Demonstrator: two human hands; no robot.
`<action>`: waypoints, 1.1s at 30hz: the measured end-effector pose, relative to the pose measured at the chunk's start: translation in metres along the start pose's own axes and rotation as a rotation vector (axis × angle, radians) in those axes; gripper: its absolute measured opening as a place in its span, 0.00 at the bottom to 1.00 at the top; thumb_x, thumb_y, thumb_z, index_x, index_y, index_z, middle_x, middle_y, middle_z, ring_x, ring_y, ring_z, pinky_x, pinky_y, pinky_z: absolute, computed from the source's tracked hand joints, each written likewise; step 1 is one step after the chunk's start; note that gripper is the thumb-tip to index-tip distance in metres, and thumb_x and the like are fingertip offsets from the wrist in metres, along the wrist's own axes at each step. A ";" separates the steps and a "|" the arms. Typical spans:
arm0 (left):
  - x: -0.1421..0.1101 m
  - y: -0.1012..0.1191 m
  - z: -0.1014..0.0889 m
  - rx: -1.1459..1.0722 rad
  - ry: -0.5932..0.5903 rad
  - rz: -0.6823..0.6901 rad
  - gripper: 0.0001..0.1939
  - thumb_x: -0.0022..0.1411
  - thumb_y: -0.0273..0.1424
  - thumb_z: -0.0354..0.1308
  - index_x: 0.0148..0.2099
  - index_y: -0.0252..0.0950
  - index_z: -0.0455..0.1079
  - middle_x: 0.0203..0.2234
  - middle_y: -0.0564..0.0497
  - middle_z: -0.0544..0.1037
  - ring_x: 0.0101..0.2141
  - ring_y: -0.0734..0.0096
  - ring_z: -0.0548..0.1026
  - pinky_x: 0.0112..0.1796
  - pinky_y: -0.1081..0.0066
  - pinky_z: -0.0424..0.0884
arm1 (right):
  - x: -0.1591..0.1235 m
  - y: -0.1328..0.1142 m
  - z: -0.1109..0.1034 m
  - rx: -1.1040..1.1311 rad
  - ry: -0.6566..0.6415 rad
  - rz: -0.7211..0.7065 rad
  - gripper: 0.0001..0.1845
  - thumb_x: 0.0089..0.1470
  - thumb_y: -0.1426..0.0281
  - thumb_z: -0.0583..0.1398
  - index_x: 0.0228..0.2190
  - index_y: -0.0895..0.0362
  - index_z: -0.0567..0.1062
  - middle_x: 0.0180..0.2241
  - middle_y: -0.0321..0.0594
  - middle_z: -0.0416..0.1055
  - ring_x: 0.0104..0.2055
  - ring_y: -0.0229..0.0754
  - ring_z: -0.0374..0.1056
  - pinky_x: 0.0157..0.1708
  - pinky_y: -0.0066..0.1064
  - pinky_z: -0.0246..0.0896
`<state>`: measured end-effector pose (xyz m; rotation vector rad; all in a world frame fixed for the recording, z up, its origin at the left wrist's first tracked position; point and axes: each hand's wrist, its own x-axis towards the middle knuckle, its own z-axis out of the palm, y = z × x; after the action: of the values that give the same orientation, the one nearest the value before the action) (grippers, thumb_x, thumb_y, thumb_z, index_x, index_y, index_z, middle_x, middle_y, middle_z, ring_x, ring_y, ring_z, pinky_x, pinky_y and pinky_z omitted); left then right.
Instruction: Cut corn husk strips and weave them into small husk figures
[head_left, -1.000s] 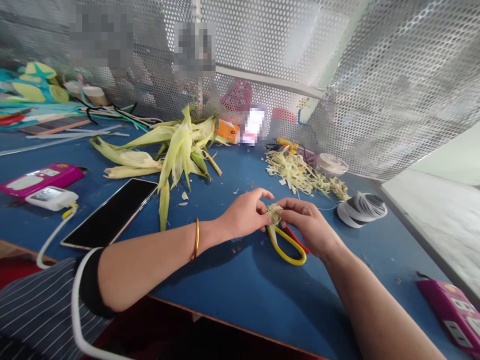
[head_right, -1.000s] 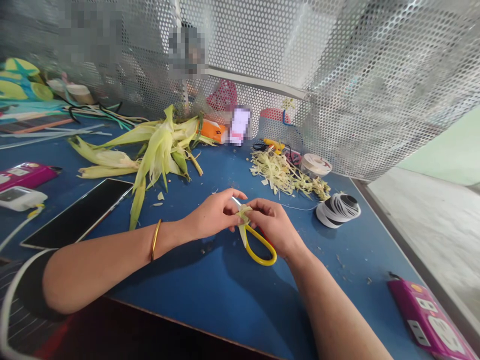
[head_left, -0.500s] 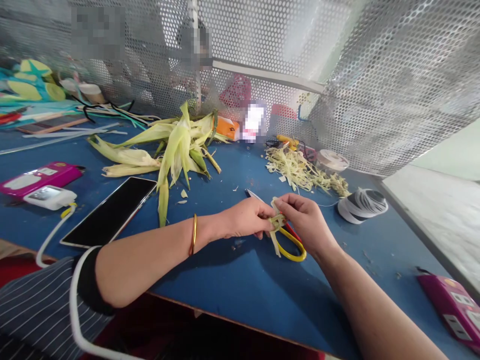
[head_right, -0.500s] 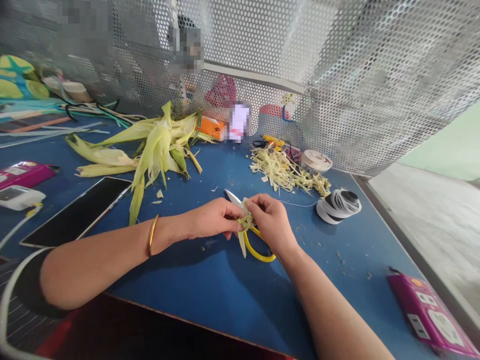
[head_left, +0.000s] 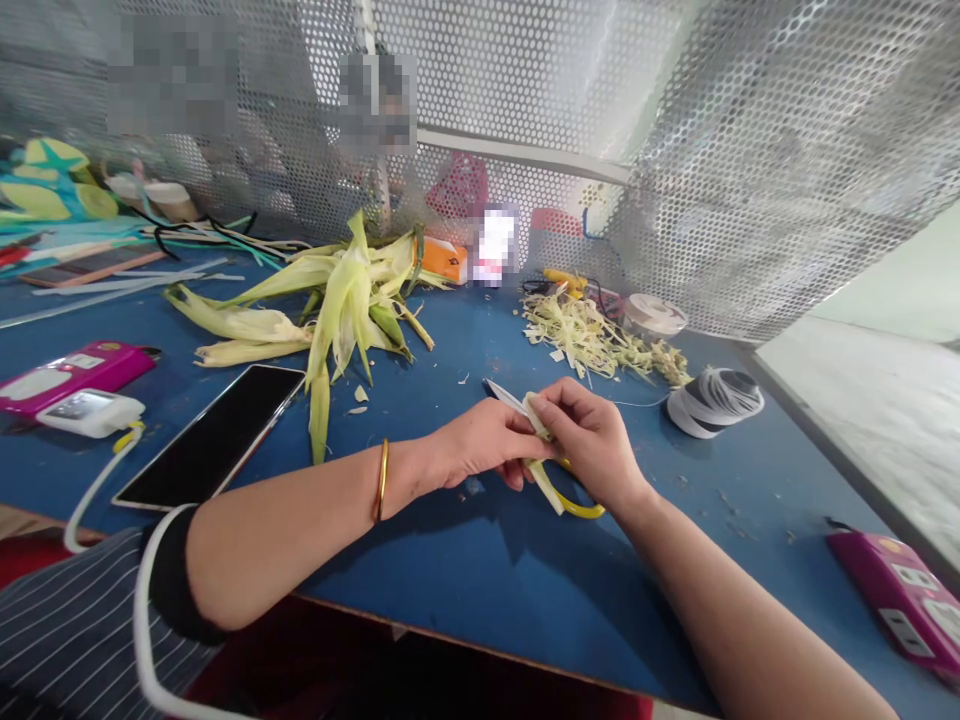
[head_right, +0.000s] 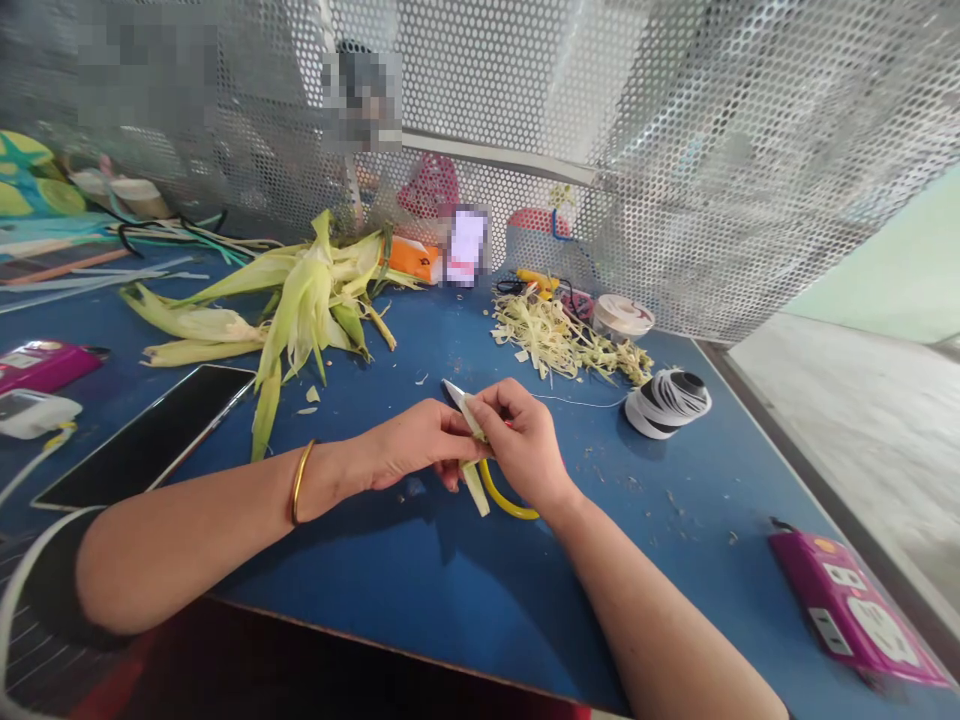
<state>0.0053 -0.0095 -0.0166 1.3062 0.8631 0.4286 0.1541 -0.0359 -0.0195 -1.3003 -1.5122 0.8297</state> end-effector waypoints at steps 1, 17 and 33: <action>0.000 0.000 0.001 -0.001 0.002 0.004 0.07 0.52 0.32 0.64 0.28 0.32 0.75 0.16 0.55 0.71 0.17 0.78 0.68 0.24 0.73 0.70 | -0.001 -0.001 0.000 -0.044 0.006 -0.061 0.15 0.55 0.59 0.60 0.24 0.55 0.69 0.24 0.35 0.65 0.27 0.37 0.59 0.28 0.30 0.56; -0.001 0.012 -0.010 -0.186 0.141 -0.067 0.06 0.53 0.31 0.63 0.29 0.32 0.74 0.20 0.52 0.75 0.23 0.74 0.75 0.32 0.71 0.73 | 0.011 -0.001 -0.019 -0.010 -0.070 0.109 0.21 0.50 0.51 0.61 0.26 0.57 0.74 0.23 0.36 0.69 0.27 0.37 0.62 0.27 0.29 0.56; 0.000 0.011 -0.016 -0.278 0.172 -0.117 0.14 0.46 0.36 0.69 0.33 0.31 0.78 0.24 0.47 0.79 0.25 0.73 0.76 0.31 0.73 0.72 | 0.005 0.004 -0.010 -0.225 0.235 -0.106 0.10 0.56 0.61 0.59 0.31 0.55 0.75 0.30 0.40 0.75 0.34 0.44 0.69 0.35 0.35 0.61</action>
<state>-0.0044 0.0038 -0.0065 0.9684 0.9801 0.5534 0.1652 -0.0310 -0.0193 -1.4131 -1.5008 0.4312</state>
